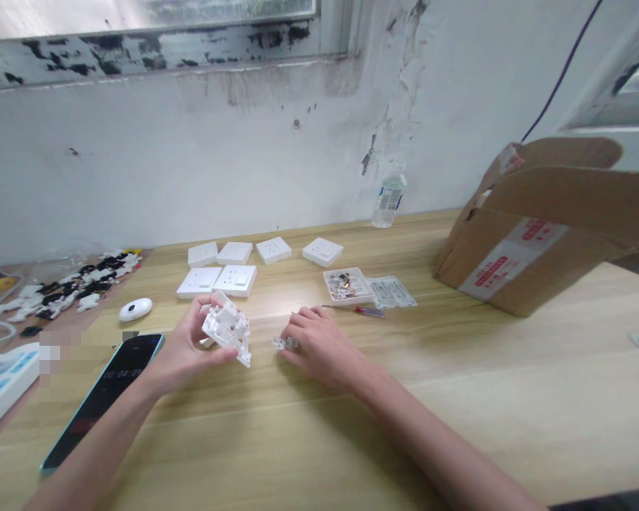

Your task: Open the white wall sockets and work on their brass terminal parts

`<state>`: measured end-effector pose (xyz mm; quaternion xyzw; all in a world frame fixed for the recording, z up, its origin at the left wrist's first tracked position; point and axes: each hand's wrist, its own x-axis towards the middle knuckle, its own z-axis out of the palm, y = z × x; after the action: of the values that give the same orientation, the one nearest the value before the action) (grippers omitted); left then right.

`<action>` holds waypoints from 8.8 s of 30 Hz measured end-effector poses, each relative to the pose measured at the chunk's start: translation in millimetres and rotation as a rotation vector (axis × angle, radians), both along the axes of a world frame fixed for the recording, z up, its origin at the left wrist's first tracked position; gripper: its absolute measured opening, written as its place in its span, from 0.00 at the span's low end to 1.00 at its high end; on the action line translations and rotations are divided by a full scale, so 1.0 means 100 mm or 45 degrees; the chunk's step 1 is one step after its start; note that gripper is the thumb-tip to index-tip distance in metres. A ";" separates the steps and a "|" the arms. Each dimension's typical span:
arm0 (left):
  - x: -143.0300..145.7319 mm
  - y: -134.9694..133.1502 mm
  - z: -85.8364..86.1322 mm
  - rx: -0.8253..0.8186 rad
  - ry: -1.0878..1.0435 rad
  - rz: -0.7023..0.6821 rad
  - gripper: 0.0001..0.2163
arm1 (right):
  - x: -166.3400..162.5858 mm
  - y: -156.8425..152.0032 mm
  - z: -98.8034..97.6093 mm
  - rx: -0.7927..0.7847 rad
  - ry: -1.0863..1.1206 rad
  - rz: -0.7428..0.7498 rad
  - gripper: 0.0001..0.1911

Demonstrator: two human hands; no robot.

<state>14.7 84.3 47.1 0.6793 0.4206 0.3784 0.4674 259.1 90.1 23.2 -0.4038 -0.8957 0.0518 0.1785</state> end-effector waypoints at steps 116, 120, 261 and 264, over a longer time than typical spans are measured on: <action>0.02 -0.40 -0.22 0.756 0.974 -0.430 0.18 | -0.30 -0.23 0.42 -0.316 0.594 -0.166 0.07; 0.01 -0.40 -0.24 0.754 0.968 -0.428 0.18 | -0.47 -0.19 0.59 -0.073 0.101 -0.255 0.09; 0.01 -0.38 -0.22 0.661 0.925 -0.435 0.18 | -0.30 -0.07 0.80 -0.166 -0.013 0.012 0.14; 0.01 -0.39 -0.21 0.662 0.908 -0.442 0.17 | -0.33 -0.08 0.85 -0.202 -0.074 0.081 0.15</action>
<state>16.0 45.5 26.4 0.9216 0.3265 0.1307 0.1645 226.0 81.6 108.6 -0.3895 -0.9059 0.1163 0.1184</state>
